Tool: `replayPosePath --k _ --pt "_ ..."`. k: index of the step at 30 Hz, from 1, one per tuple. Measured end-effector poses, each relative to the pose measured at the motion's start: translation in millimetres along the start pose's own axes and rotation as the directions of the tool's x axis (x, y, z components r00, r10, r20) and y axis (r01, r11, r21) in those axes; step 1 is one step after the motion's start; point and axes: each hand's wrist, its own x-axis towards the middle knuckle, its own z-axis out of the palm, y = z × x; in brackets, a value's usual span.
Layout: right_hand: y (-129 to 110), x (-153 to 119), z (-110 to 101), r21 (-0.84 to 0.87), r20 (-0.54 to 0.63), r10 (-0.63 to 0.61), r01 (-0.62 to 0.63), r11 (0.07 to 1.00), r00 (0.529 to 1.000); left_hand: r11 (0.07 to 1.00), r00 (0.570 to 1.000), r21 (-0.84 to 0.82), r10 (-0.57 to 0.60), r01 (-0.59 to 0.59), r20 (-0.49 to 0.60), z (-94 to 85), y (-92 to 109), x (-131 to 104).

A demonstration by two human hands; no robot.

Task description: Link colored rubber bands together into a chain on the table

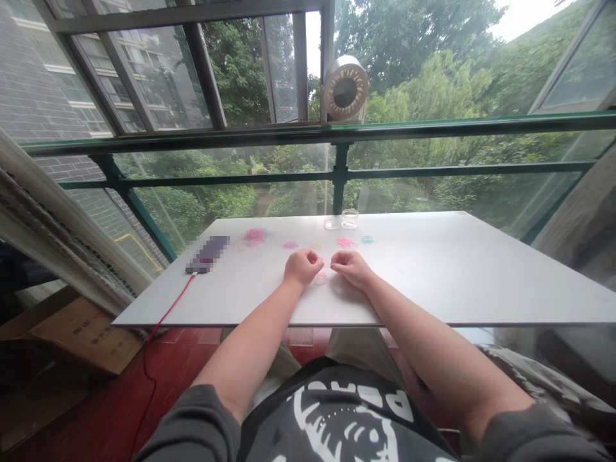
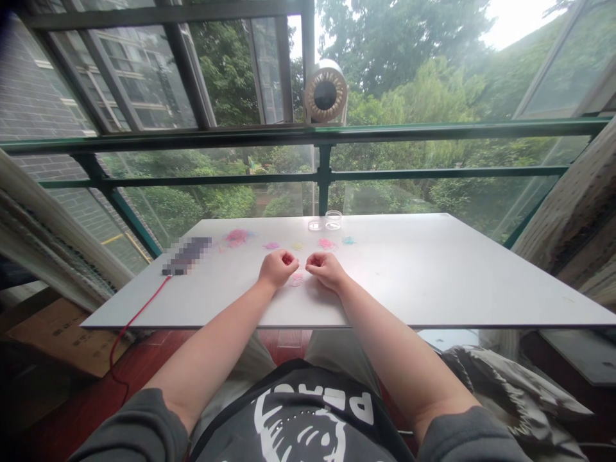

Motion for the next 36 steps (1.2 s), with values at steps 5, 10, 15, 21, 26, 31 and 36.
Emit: replayPosePath --k 5,10,15,21,26,31,36 --pt "-1.9 -0.5 -0.9 0.034 0.016 0.041 -0.041 0.999 0.999 0.998 0.998 0.055 -0.04 0.043 -0.053 -1.3 -0.6 0.9" --pt "0.7 0.8 -0.3 0.011 -0.04 0.017 -0.016 1.0 0.999 0.993 0.985 -0.032 0.118 -0.115 0.125 -2.1 2.3 -3.0" --pt "2.5 0.7 -0.5 0.016 0.013 0.03 -0.031 0.999 0.999 0.998 0.998 0.034 0.051 -0.052 0.032 -2.1 1.9 -1.5" --pt "2.2 0.5 0.3 -0.005 0.011 0.019 -0.019 1.0 1.0 0.999 1.0 0.037 0.013 -0.013 0.0 -2.8 1.6 -0.6" --pt "2.7 0.7 0.1 -0.052 -0.038 -0.007 0.005 0.999 0.999 0.988 0.976 -0.054 0.15 -0.143 0.156 -3.1 4.8 -5.0" --pt "1.2 -0.1 1.1 -0.062 -0.055 0.008 -0.011 0.998 0.998 0.995 0.989 -0.035 0.092 -0.089 0.119 -3.3 5.1 -4.3" --pt "-2.5 -0.8 2.1 -0.087 -0.068 0.018 -0.024 0.996 0.998 1.0 0.999 0.003 0.015 -0.015 0.034 -1.5 3.8 -2.1"
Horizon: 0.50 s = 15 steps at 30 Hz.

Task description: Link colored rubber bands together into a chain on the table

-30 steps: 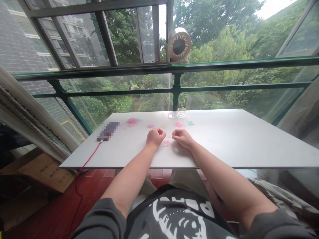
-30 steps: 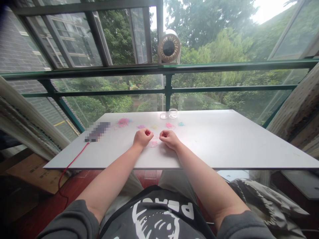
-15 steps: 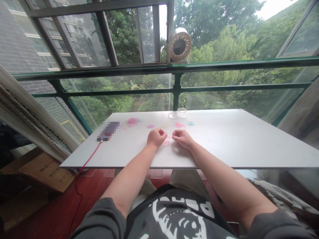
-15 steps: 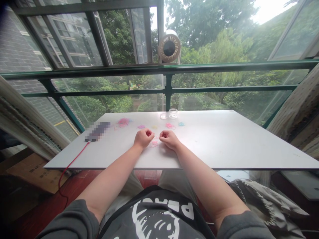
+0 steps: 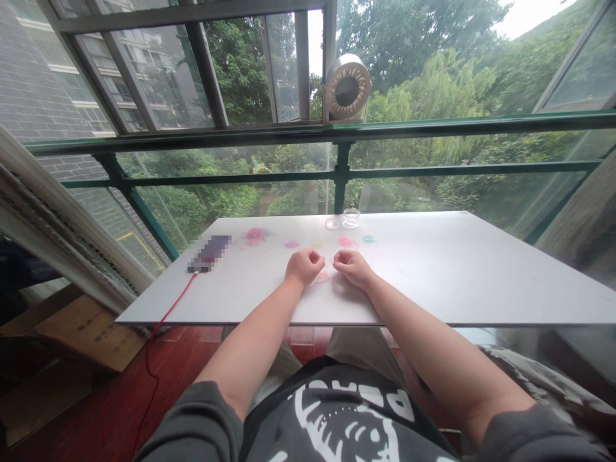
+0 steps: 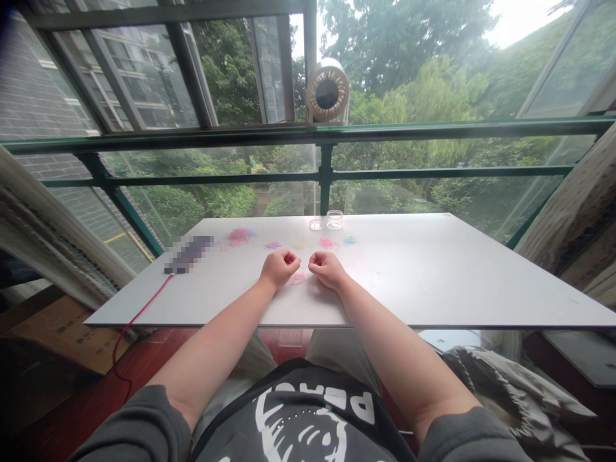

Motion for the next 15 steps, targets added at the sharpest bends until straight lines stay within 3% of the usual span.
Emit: replayPosePath --k 3,8,15 --pt "-0.1 0.0 -0.4 -0.008 -0.005 0.006 -0.006 1.0 1.0 1.0 1.0 -0.02 0.013 -0.013 0.02 0.8 -1.0 -0.3" --pt "2.8 0.5 -0.7 0.0 -0.022 0.005 -0.005 1.0 1.0 0.99 0.983 -0.091 0.117 -0.105 0.144 1.2 -2.7 -1.9" --pt "4.9 0.3 0.6 -0.007 -0.018 -0.013 0.013 1.0 1.0 0.983 0.973 -0.133 0.148 -0.126 0.176 1.8 -3.4 -2.2"
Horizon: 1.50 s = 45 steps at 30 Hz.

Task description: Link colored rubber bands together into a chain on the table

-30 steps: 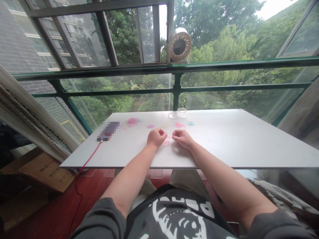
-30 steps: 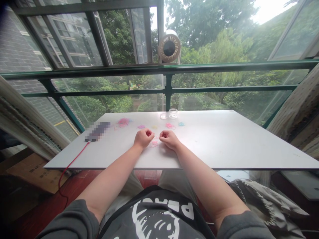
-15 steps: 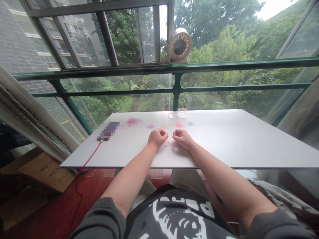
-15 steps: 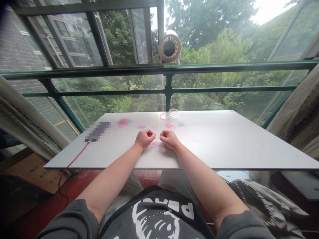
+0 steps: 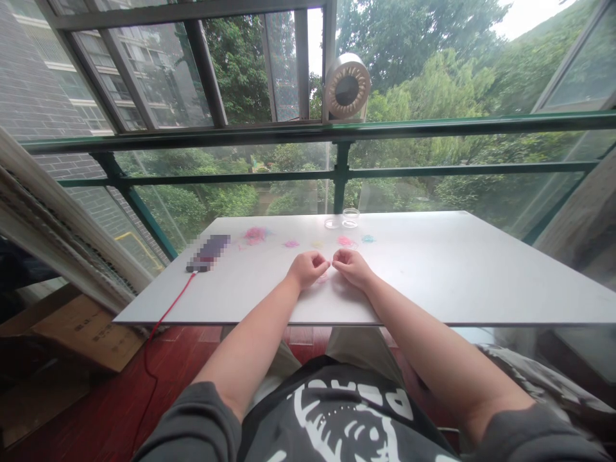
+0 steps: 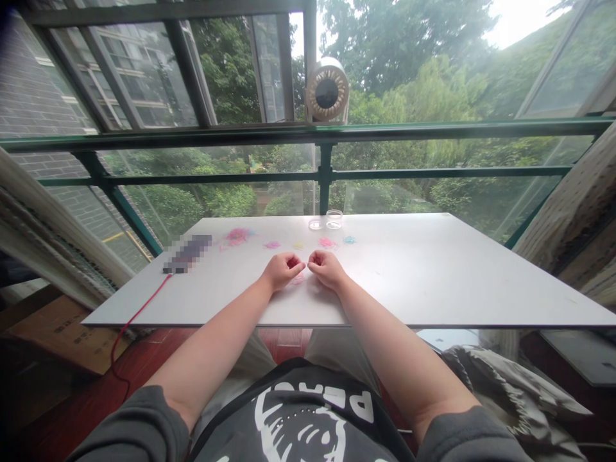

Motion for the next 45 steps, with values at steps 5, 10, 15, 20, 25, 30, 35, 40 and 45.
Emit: replayPosePath --k 5,10,15,20,25,30,35,40,45 --pt "1.3 1.0 0.3 -0.044 -0.003 -0.037 0.037 0.998 0.999 1.0 1.0 0.002 -0.003 0.003 0.003 -0.1 0.5 0.0" --pt "1.9 1.3 0.5 -0.046 0.0 -0.025 0.025 0.999 1.0 1.0 1.0 0.005 -0.004 0.004 -0.005 0.0 0.7 0.0" --pt "1.1 0.8 0.7 -0.039 0.0 -0.022 0.022 0.999 1.0 1.0 1.0 -0.003 -0.002 0.002 -0.011 0.1 0.2 -0.2" --pt "0.4 0.7 0.2 -0.045 -0.01 -0.023 0.022 0.999 1.0 1.0 1.0 -0.024 -0.01 0.009 -0.018 -0.8 0.5 -0.2" --pt "0.0 0.4 0.3 -0.026 -0.015 -0.009 0.009 1.0 1.0 0.998 0.997 -0.057 -0.039 0.035 -0.066 -2.0 1.1 0.4" --pt "0.0 0.4 0.7 -0.014 -0.018 0.001 -0.001 1.0 1.0 0.996 0.994 -0.073 -0.062 0.056 -0.091 -2.3 2.1 0.5" --pt "0.7 0.3 0.3 -0.006 -0.019 -0.005 0.005 1.0 1.0 0.995 0.995 -0.086 -0.053 0.046 -0.084 -2.1 1.9 0.4" --pt "1.0 0.3 0.1 -0.01 -0.016 -0.016 0.016 1.0 1.0 0.995 0.996 -0.096 -0.043 0.035 -0.081 -2.2 1.4 0.4" --pt "1.7 1.0 0.0 -0.012 -0.028 -0.017 0.017 1.0 0.999 0.995 0.995 -0.093 -0.049 0.041 -0.083 -2.5 2.7 0.2"
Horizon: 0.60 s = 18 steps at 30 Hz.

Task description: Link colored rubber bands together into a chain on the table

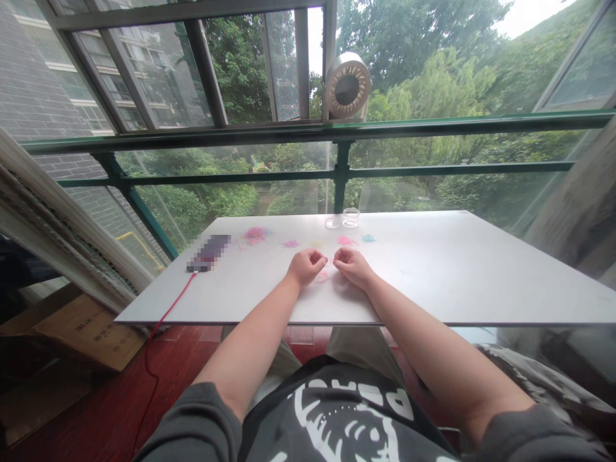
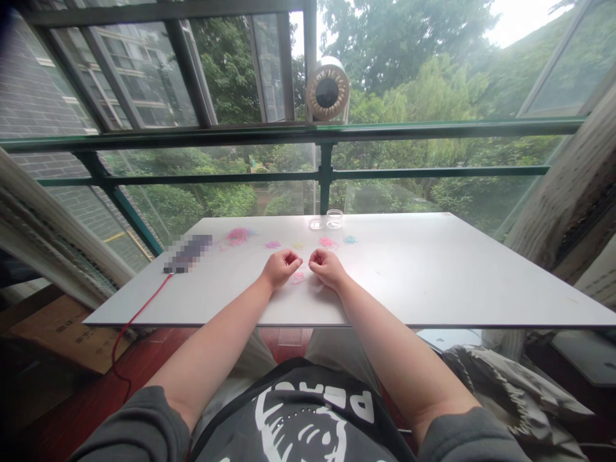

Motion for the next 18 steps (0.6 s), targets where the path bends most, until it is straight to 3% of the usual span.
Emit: replayPosePath --k 12,14,18 --pt "-3.7 -1.2 2.0 0.003 -0.005 0.04 -0.04 0.999 0.999 1.0 1.0 0.019 0.0 0.0 -0.012 0.6 -0.8 0.2" --pt "-2.4 -0.3 1.9 -0.048 -0.045 0.037 -0.039 0.998 0.998 0.999 0.999 0.04 -0.007 0.009 -0.05 -0.4 -1.3 1.2" --pt "4.7 2.6 -3.5 -0.242 -0.24 0.053 -0.113 0.964 0.969 0.99 0.977 0.107 -0.068 0.091 -0.2 -4.2 -6.9 5.0"
